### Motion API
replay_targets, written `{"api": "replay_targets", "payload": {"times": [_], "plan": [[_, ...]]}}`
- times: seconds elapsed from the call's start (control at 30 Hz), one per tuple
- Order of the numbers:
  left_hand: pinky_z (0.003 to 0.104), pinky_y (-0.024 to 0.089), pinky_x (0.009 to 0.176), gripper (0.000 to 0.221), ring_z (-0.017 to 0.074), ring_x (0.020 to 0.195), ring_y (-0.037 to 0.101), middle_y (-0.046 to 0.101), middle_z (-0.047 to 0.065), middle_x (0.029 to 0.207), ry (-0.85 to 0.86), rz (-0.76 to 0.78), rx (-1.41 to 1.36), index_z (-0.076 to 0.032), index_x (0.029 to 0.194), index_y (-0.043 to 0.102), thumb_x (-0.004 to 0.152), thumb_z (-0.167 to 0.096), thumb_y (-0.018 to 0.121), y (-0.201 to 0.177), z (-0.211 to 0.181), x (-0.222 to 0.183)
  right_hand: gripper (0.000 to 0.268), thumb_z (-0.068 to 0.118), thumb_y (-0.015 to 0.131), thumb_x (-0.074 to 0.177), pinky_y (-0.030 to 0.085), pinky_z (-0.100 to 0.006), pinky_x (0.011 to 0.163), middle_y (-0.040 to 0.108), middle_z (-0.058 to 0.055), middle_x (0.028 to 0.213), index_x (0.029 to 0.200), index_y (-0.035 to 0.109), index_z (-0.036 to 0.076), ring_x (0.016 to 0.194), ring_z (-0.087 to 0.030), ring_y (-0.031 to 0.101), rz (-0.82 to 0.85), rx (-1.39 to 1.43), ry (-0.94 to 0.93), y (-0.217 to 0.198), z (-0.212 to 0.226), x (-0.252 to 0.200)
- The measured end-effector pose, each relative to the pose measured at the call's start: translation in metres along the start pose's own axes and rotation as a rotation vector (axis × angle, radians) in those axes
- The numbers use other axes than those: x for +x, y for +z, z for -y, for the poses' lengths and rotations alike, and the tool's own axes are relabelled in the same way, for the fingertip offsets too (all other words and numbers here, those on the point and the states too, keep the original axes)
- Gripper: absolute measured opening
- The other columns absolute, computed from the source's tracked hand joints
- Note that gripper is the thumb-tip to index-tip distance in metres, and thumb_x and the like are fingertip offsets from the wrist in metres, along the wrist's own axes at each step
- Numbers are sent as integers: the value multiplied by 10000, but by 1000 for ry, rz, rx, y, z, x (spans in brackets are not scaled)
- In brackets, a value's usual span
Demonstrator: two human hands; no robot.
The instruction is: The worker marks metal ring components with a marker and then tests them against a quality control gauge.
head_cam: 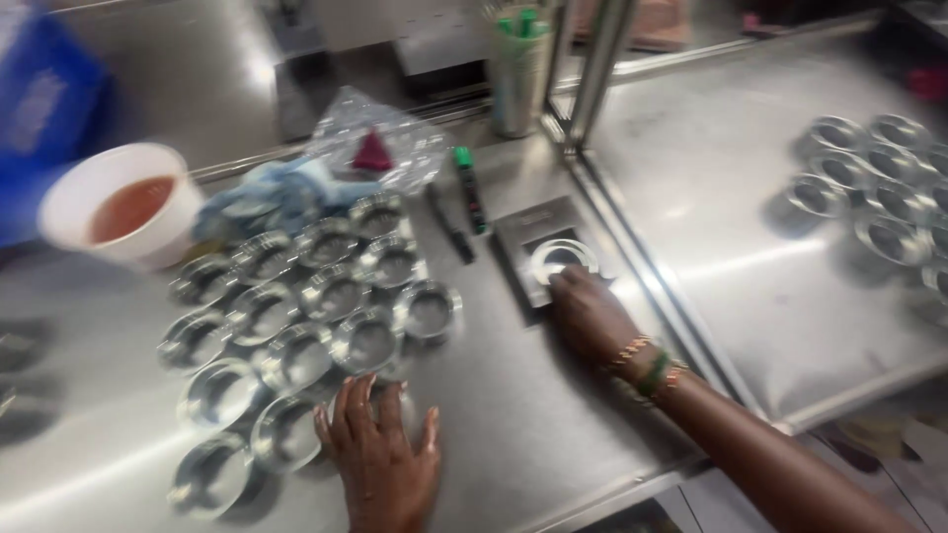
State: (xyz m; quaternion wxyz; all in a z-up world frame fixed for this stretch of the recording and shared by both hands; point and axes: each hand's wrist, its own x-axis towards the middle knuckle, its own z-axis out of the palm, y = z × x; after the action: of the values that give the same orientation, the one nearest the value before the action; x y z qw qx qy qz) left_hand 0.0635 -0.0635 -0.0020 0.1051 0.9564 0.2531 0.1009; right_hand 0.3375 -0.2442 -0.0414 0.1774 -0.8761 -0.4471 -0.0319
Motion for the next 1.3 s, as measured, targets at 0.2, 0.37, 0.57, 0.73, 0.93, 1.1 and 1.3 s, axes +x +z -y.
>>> {"api": "replay_targets", "payload": {"times": [0.2, 0.37, 0.57, 0.73, 0.93, 1.1, 1.3], "plan": [[525, 266, 1197, 526, 374, 1350, 432, 537, 195, 1316, 350, -279, -265, -3, 1287, 543, 881, -308, 679, 31, -127, 80, 321, 146, 588, 951, 497, -422, 942, 596, -236, 1258, 1228, 603, -15, 1134, -373, 583, -229, 75, -134, -34, -47, -24], [498, 214, 1234, 662, 314, 1248, 492, 576, 206, 1239, 229, 190, -86, 53, 1374, 472, 969, -451, 609, 62, -205, 121, 576, 239, 651, 974, 370, -487, 1152, 512, -272, 1456, 1444, 496, -55, 1360, -397, 462, -480, -381, 377, -90, -222, -46], [497, 373, 1153, 377, 319, 1232, 553, 640, 174, 1218, 163, 24, -108, -51, 1140, 621, 1005, -400, 572, 127, -200, 134, 399, 294, 731, 960, 457, -476, 1061, 634, -216, 1237, 1218, 635, 5, 1195, -381, 567, -218, -382, 497, -99, -315, -64], [474, 431, 1037, 298, 356, 1142, 589, 652, 199, 1140, 186, -160, -317, -32, 1057, 640, 937, -304, 627, 120, -189, 103, 205, 221, 739, 942, 531, -459, 871, 706, -166, 1071, 1026, 716, 35, 980, -345, 649, -448, -166, 423, -82, -273, -84], [582, 211, 1246, 310, 318, 1208, 545, 628, 196, 1188, 457, 183, -162, -35, 1102, 654, 1008, -325, 598, 72, -120, 13, 174, 237, 696, 975, 585, -321, 649, 769, -96, 989, 1069, 748, 100, 797, -205, 735, -243, 188, 351, -104, -115, -111], [666, 58, 1199, 299, 351, 1332, 397, 547, 179, 1297, 381, 216, -59, -76, 1100, 671, 974, -331, 578, 28, -54, 0, 93, 181, 675, 900, 581, -266, 676, 766, -18, 927, 959, 725, 130, 753, -152, 731, -67, 444, 137, -69, -26, -110], [656, -25, 1167, 401, 379, 1517, 56, 225, 160, 1642, 160, 254, 109, -181, 1201, 667, 949, -422, 470, -3, -16, 26, 130, 170, 674, 862, 574, -333, 817, 707, -87, 1021, 968, 705, 102, 948, -208, 651, -139, 147, -114, -55, 17, -75]]}}
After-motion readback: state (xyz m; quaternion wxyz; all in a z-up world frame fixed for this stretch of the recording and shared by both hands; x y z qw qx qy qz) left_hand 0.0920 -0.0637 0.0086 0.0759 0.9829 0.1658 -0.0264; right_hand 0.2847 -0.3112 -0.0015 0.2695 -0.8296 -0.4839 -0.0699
